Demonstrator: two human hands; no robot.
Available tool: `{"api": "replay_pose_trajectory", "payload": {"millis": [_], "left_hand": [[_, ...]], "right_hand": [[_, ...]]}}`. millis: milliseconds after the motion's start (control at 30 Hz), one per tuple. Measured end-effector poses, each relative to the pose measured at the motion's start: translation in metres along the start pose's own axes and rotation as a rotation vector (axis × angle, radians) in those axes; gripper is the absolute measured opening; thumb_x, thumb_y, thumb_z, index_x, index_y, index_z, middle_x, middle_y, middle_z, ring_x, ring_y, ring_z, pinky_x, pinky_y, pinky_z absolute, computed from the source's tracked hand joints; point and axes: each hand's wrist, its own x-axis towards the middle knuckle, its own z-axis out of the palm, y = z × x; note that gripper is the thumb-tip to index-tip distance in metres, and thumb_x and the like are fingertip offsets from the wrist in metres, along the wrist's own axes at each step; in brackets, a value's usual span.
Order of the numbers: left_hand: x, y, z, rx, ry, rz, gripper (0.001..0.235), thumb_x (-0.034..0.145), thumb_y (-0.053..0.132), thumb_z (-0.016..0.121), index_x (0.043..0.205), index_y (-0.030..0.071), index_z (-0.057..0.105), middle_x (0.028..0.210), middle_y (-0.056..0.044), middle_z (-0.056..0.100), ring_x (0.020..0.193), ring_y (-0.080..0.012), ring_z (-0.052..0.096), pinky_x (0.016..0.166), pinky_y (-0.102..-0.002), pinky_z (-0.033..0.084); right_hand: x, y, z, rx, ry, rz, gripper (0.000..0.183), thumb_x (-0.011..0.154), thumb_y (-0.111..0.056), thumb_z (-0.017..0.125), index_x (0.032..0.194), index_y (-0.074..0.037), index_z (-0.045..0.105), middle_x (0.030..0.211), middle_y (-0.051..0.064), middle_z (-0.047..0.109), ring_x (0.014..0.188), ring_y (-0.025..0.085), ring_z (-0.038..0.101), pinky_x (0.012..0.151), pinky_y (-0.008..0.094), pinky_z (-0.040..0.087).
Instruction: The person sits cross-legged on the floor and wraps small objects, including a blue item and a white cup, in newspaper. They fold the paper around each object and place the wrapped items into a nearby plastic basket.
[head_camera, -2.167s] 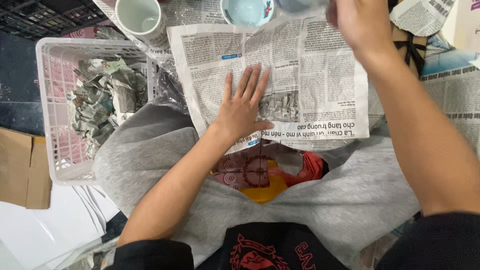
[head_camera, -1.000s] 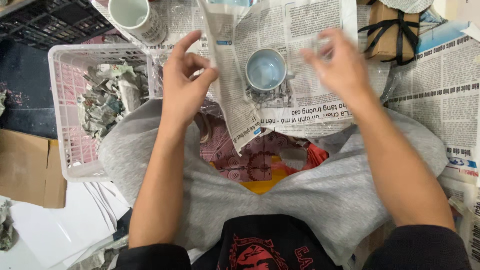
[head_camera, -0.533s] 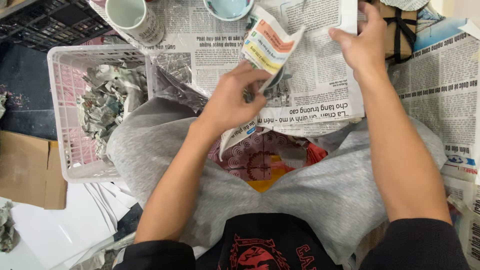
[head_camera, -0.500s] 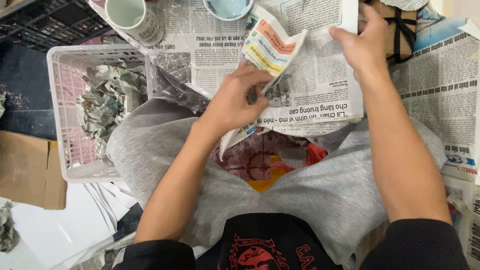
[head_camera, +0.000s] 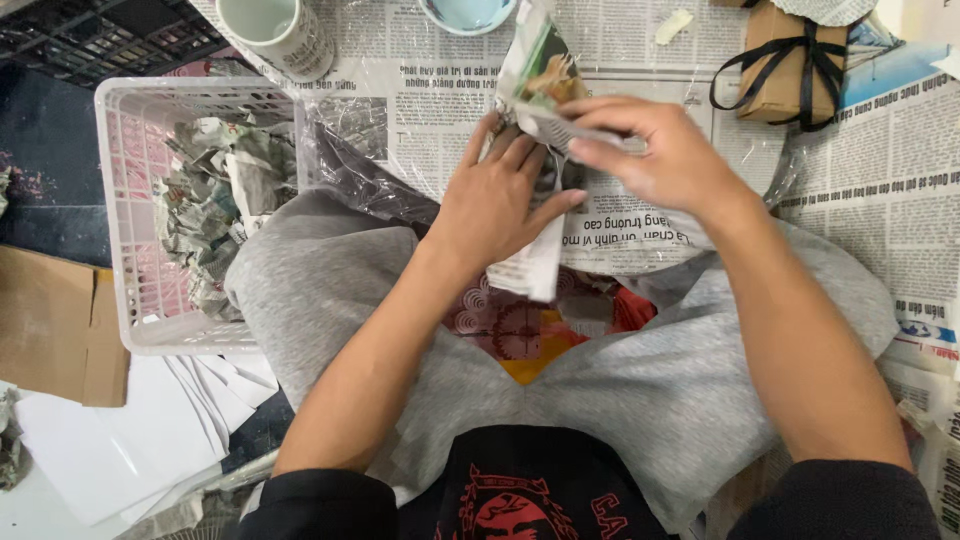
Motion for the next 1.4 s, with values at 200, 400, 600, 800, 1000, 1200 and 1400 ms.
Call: {"api": "replay_pose_trajectory", "payload": {"millis": [200,400,600,800,1000,1200,1400], "left_hand": [[-0.003,-0.015,-0.015,-0.209,-0.179,-0.077,0.054,0.097,0.047,0.053,0.124,0.003,0.071,0.125,-0.015,0.07,0.13,-0.0296,0.06,0.123,-0.061,0.021],[0.025,-0.062,-0.012,-0.808,0.009,-0.638,0.06,0.103,0.037,0.063,0.145,-0.003,0.048,0.127,-0.018,0.07,0.117,-0.0244,0.072,0.101,-0.037,0.058],[0.043,-0.073,0.032,-1.152,-0.055,-0.64,0.088,0.082,0.014,0.086,0.15,-0.005,0.033,0.132,-0.021,0.063,0.119,-0.0268,0.067,0.099,-0.035,0.056],[0.041,-0.082,0.061,-1.108,0.074,-0.408,0.07,0.068,-0.005,0.083,0.133,0.002,0.059,0.118,-0.011,0.073,0.11,-0.0227,0.069,0.099,-0.034,0.055],[0.038,-0.071,0.061,-0.931,0.272,-0.297,0.045,0.077,-0.007,0.07,0.121,0.002,0.07,0.121,-0.011,0.075,0.113,-0.0192,0.071,0.1,-0.033,0.056],[0.03,-0.067,0.034,-1.058,0.196,-0.311,0.014,0.091,0.008,0.062,0.097,-0.002,0.07,0.129,-0.008,0.072,0.097,-0.0146,0.069,0.088,-0.028,0.055],[0.025,-0.063,0.021,-0.952,0.115,-0.39,0.02,0.09,0.018,0.078,0.1,0.0,0.076,0.111,-0.012,0.078,0.085,-0.0179,0.066,0.078,-0.03,0.055]], "right_hand": [[0.001,-0.011,0.011,-0.297,-0.032,-0.08,0.041,0.101,-0.035,0.065,0.13,-0.007,0.07,0.13,0.014,0.069,0.118,0.03,0.066,0.103,0.044,0.052],[0.002,-0.01,0.021,-0.718,-0.081,-0.234,0.049,0.104,-0.052,0.056,0.114,-0.009,0.077,0.134,0.012,0.067,0.109,0.033,0.068,0.099,0.05,0.052],[-0.005,-0.023,0.03,-0.886,-0.154,-0.091,0.076,0.093,-0.073,0.054,0.108,-0.002,0.077,0.139,0.01,0.059,0.111,0.034,0.063,0.099,0.053,0.048],[0.001,-0.029,0.035,-0.832,-0.149,-0.018,0.082,0.083,-0.075,0.064,0.109,0.002,0.075,0.137,0.012,0.057,0.105,0.039,0.062,0.094,0.056,0.046],[-0.002,-0.021,0.038,-0.788,-0.102,-0.065,0.074,0.091,-0.069,0.059,0.11,0.001,0.075,0.134,0.012,0.058,0.112,0.037,0.058,0.099,0.053,0.043],[-0.004,-0.009,0.036,-0.675,-0.048,-0.055,0.044,0.104,-0.035,0.046,0.123,-0.006,0.074,0.13,0.007,0.061,0.106,0.033,0.053,0.099,0.049,0.04],[-0.005,-0.004,0.042,-0.785,-0.025,-0.148,0.042,0.104,-0.033,0.049,0.12,-0.003,0.074,0.127,0.008,0.062,0.108,0.032,0.051,0.097,0.046,0.04]]}}
